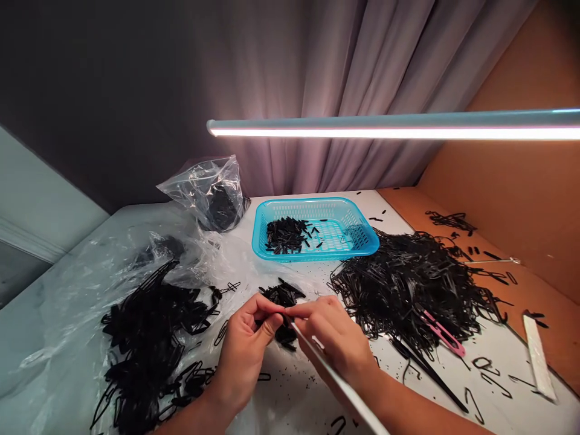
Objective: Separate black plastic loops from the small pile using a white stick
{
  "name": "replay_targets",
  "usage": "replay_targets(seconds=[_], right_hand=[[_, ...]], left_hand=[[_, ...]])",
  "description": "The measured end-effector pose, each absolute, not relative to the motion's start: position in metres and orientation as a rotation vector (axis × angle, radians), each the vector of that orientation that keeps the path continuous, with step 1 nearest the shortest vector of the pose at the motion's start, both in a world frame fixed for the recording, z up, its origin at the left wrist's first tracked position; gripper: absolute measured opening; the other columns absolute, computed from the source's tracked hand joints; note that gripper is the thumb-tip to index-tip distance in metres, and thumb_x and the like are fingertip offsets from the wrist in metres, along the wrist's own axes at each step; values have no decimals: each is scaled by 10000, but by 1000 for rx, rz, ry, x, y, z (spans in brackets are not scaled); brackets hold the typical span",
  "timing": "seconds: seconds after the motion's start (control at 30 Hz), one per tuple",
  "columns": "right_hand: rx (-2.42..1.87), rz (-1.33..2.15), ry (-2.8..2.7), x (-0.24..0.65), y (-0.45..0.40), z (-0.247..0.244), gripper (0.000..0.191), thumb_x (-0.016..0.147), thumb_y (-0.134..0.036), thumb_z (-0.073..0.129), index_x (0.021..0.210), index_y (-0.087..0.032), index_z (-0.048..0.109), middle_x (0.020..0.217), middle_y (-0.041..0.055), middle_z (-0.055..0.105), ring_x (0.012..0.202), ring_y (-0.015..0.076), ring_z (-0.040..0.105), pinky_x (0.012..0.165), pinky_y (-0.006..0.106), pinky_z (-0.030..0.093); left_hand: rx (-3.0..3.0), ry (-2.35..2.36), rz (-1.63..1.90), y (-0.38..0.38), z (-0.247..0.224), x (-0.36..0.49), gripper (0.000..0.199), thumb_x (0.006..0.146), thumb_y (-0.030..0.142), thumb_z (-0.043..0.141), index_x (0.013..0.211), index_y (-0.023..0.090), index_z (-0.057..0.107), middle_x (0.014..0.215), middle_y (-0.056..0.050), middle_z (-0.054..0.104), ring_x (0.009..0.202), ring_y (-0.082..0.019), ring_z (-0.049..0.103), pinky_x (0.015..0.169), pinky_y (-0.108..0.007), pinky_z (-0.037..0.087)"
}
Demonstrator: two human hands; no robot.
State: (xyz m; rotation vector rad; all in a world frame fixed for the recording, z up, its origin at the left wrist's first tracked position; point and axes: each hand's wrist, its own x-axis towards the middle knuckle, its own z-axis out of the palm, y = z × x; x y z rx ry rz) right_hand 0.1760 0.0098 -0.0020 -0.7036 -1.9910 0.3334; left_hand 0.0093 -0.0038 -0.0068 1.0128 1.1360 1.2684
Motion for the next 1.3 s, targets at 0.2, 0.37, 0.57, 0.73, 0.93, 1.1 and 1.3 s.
replay_targets(seconds=[0.2,0.37,0.57,0.73,0.93,1.1,1.3], right_hand=[[-882,999,-1734,183,13,7,77,877,-217,617,802,-204,629,987,-2,689,855,131,648,712,242,477],[-744,960,-1788,183,12,9,52,855,-167,635,807,-188,635,972,6,692,855,133,642,752,263,475],[-686,852,-1850,182,14,7,38,829,-144,661,817,-176,642,950,7,702,834,122,644,771,258,462],[-692,833,-1863,182,13,8,62,818,-120,670,833,-172,639,953,-1,701,845,109,640,779,239,457],[-683,829,-1889,183,13,7,76,815,-111,671,842,-172,635,973,-3,697,854,102,637,785,236,450],[-610,623,-1981,180,14,2,93,845,-59,605,863,-147,580,998,50,694,862,136,636,775,293,433],[-623,228,-2073,172,4,3,151,867,23,486,924,-108,533,1034,131,668,934,208,616,752,357,397]], left_hand=[[1082,1082,1299,-3,0,8,65,842,240,633,801,201,603,725,20,640,729,-93,572,691,-197,408],[1141,1111,1322,-1,-1,6,51,808,237,670,786,207,634,705,44,614,675,-61,551,638,-152,402],[1188,1190,1311,-1,-7,5,75,789,256,685,764,207,635,718,36,605,694,-75,539,647,-162,408],[1209,1218,1311,-1,-6,5,63,791,237,674,754,207,633,720,31,610,695,-81,539,649,-167,409],[1254,1247,1320,-2,-5,5,60,787,212,669,739,201,635,689,28,606,672,-86,541,638,-175,409],[1233,1265,1346,-2,-8,6,112,781,226,682,711,189,603,652,34,577,650,-89,525,630,-188,405],[1176,1220,1300,-3,-4,6,137,782,259,694,738,187,585,693,37,547,689,-90,521,659,-193,413]])
